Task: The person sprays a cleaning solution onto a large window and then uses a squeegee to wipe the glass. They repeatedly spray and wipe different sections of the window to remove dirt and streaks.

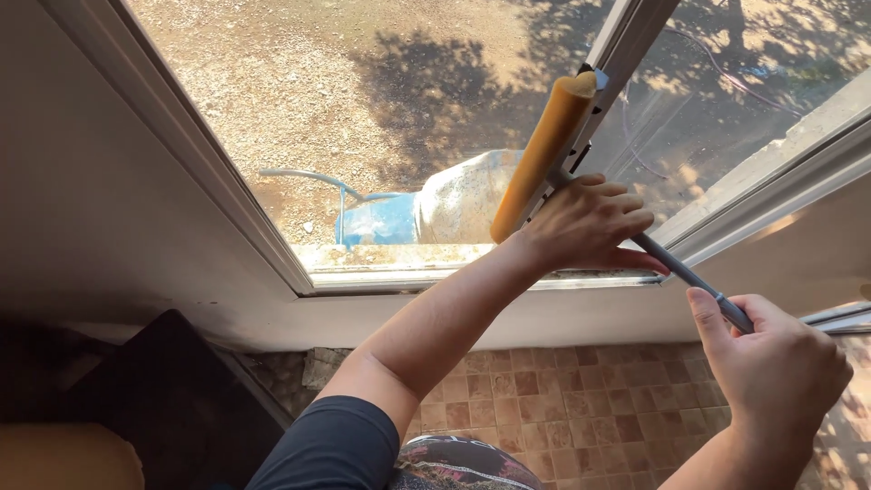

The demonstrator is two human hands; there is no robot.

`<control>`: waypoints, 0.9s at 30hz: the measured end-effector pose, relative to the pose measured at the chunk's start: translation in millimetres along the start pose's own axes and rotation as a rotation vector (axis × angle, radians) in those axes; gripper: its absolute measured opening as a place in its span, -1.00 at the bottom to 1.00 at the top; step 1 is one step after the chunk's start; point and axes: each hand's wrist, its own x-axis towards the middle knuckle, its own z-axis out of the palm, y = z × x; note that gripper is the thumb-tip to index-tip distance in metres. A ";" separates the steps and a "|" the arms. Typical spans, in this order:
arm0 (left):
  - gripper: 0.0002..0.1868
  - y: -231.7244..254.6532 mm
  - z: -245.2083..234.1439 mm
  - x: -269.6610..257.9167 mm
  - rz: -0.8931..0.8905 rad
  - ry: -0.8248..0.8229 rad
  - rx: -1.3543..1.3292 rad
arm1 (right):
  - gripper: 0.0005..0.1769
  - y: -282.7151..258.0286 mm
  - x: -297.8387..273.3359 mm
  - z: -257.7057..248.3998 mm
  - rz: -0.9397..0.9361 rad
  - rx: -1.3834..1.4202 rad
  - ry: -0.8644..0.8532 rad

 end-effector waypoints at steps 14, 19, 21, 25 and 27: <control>-0.37 2.0 -14.8 2.6 -0.009 -0.092 -0.054 | -0.46 -14.2 -9.8 -14.3 0.059 -0.011 -0.057; -0.38 17.6 -24.3 -10.9 -0.063 -0.206 -0.022 | -0.62 -14.8 -16.1 -25.9 0.021 0.071 -0.116; -0.43 28.6 -28.8 -29.0 -0.004 -0.070 0.026 | -0.67 -18.3 -19.4 -33.1 0.052 0.212 -0.334; -0.40 46.3 -62.5 -78.3 -0.060 -0.043 0.106 | -0.58 -47.2 -12.8 -33.5 -0.013 0.236 -0.755; -0.41 50.4 -77.2 -108.9 -0.137 -0.142 0.116 | -0.61 -69.9 -14.9 -29.2 -0.104 0.265 -1.007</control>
